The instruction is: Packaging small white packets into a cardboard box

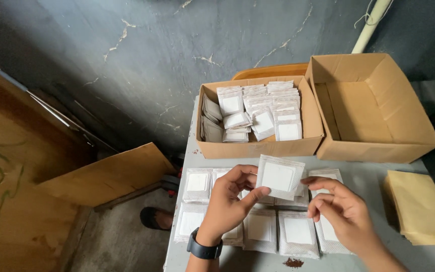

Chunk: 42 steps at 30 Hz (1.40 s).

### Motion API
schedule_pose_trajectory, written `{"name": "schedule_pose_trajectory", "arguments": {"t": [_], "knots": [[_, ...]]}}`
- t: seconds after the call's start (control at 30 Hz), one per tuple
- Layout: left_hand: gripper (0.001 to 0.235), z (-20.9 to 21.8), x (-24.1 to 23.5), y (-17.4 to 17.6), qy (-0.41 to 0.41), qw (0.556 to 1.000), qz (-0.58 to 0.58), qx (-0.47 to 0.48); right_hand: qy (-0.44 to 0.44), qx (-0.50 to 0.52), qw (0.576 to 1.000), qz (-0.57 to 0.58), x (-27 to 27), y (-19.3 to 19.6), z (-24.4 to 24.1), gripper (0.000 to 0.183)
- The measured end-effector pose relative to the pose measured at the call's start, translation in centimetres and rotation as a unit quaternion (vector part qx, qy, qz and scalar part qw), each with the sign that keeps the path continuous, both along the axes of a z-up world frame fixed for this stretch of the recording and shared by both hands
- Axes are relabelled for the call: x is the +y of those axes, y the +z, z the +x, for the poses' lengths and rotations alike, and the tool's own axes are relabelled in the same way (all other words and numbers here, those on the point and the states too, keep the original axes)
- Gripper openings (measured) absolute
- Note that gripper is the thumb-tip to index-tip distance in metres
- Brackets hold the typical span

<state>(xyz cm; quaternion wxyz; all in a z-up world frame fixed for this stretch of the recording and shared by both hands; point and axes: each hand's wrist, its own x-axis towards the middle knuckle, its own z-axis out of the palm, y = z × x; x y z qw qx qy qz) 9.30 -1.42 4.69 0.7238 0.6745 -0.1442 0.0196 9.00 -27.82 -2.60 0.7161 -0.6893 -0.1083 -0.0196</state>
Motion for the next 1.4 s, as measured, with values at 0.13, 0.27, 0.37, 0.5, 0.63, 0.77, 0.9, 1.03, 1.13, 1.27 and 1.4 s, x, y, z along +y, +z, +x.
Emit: {"name": "schedule_pose_trajectory", "arguments": {"t": [0.13, 0.27, 0.37, 0.5, 0.63, 0.77, 0.9, 1.03, 1.13, 1.27, 1.4], "knots": [[0.027, -0.3, -0.7, -0.2, -0.035, 0.999, 0.032, -0.015, 0.067, -0.014, 0.998, 0.017, -0.4, 0.9, -0.5, 0.037], [0.027, -0.7, -1.7, -0.6, -0.065, 0.996, 0.062, -0.001, 0.044, 0.006, 0.999, -0.001, -0.7, -1.8, -0.5, 0.024], [0.026, -0.8, -2.0, -0.4, -0.099, 0.993, 0.065, -0.007, -0.016, 0.055, 0.998, -0.038, -0.1, -2.1, -0.6, 0.02], [0.026, -0.8, -1.9, -0.5, -0.123, 0.988, 0.095, -0.011, -0.017, 0.073, 0.996, -0.057, 0.3, -1.0, -0.6, 0.026], [0.029, -0.8, -1.7, -0.7, -0.132, 0.988, 0.077, 0.001, -0.007, 0.095, 0.995, -0.034, 0.0, -1.6, -0.4, 0.024], [0.03, -0.8, -1.3, 0.1, -0.109, 0.991, 0.078, 0.006, -0.006, 0.081, 0.996, -0.04, -0.1, -1.5, -0.5, 0.018], [0.024, -0.7, -0.3, 1.0, -0.043, 0.994, 0.101, 0.0, -0.025, 0.034, 0.998, -0.056, -0.2, -0.6, -0.3, 0.016], [0.018, -0.9, 1.2, 1.6, 0.064, 0.991, 0.102, -0.064, -0.063, 0.047, 0.994, -0.071, -0.6, 0.4, -0.5, 0.016], [0.012, -2.7, 1.9, 2.8, 0.21, 0.955, 0.19, -0.084, -0.089, 0.082, 0.989, -0.086, -0.4, 0.5, -0.6, 0.019], [0.014, -6.2, 1.9, 0.4, 0.281, 0.89, 0.34, -0.119, -0.112, 0.003, 0.98, -0.166, 0.1, 0.2, -1.1, 0.012], [0.03, -8.9, 2.0, -5.9, 0.277, 0.814, 0.461, -0.22, -0.137, -0.103, 0.935, -0.31, 0.6, -0.6, -1.7, 0.013]]}}
